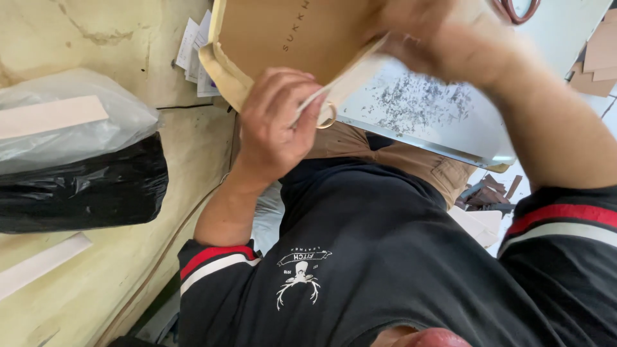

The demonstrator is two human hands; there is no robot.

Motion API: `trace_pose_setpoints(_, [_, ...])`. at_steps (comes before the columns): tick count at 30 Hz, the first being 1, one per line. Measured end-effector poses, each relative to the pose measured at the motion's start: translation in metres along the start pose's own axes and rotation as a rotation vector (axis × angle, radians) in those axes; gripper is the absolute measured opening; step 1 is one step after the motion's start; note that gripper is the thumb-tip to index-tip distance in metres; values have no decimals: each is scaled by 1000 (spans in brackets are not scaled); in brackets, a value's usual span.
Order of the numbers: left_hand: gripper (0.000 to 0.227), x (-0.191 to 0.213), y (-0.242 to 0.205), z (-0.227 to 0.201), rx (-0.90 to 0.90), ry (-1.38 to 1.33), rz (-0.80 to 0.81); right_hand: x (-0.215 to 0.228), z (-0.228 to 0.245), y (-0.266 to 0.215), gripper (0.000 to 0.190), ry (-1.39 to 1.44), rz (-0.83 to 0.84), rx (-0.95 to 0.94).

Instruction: Folding and hammering the edges of a leather component during assembly

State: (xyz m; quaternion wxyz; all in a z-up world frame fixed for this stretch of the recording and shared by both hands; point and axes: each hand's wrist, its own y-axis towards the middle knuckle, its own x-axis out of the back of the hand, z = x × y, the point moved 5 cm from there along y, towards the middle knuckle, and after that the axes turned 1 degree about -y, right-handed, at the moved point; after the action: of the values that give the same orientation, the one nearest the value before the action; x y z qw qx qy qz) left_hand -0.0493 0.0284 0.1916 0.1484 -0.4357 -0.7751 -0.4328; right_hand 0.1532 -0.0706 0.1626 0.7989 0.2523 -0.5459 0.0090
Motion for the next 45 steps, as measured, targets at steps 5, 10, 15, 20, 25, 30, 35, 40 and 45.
trace_pose_setpoints(5, [8,21,6,-12,-54,12,13,31,13,1,24,30,-58,-110])
trace_pose_setpoints(10, [15,79,37,-84,-188,0,209,112,93,15,27,252,-110,-202])
trace_pose_setpoints(15, [11,77,62,-112,-99,-352,282,143,129,5,20,347,-16,-379])
trace_pose_setpoints(20, [13,-4,42,-8,639,-672,602,56,74,-60,25,569,-10,-577])
trace_pose_setpoints(25, [15,-56,23,65,741,-810,480,14,29,-86,31,671,-58,-894])
trace_pose_setpoints(30, [14,-60,21,60,782,-741,407,24,33,-72,27,245,-114,-618])
trace_pose_setpoints(35, [12,-54,26,45,723,-682,414,25,44,-39,19,-24,-251,-213])
trace_pose_setpoints(40, [12,-52,22,45,721,-671,356,20,46,-29,15,-61,-260,-130])
trace_pose_setpoints(45, [11,-53,24,38,676,-555,347,17,44,-29,15,60,-218,-231])
